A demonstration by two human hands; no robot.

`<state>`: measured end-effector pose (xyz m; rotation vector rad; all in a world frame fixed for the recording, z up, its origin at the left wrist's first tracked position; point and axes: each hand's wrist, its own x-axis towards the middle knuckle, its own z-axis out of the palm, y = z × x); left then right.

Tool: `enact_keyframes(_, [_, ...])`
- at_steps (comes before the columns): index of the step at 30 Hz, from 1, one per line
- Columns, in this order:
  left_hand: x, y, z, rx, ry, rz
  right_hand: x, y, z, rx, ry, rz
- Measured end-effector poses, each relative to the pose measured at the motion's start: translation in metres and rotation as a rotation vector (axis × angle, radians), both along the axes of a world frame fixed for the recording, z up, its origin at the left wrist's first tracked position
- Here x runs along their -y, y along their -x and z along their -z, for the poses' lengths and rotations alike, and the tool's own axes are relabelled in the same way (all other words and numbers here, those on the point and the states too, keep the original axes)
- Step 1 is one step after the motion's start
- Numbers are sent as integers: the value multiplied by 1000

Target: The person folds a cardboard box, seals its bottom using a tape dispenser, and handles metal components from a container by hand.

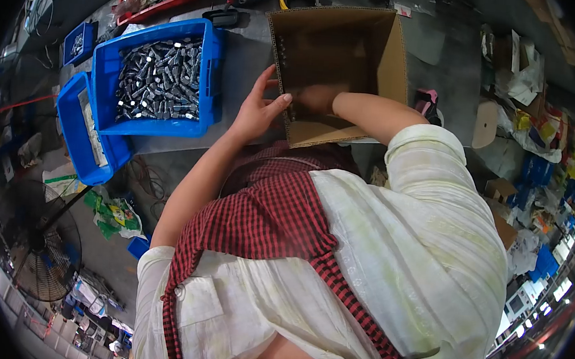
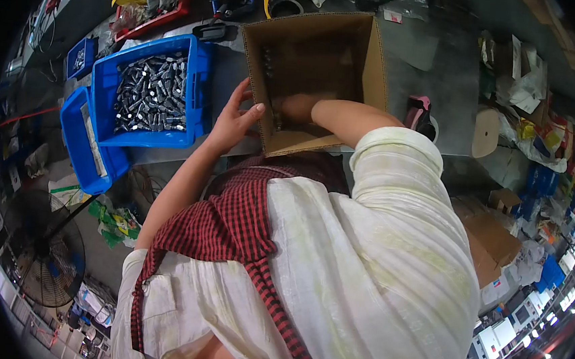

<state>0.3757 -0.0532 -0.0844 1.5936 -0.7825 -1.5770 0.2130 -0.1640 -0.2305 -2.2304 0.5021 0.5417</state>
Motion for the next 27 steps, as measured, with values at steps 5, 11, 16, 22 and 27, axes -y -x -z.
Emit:
enact_keyframes(5, [1,0,-1,23,-8,26,-16,-7,16,142,210,-428])
enact_keyframes(11, [0,2,0,37,-18,10,-27,-10,41,93,134,-203])
enact_keyframes(16, [0,2,5,51,-24,-9,-19,-8,32,111,60,-218])
enact_keyframes(22, [3,3,-1,9,-22,-6,10,0,-12,204,98,-25])
enact_keyframes(27, [4,1,0,22,-36,-2,25,-20,18,241,92,190])
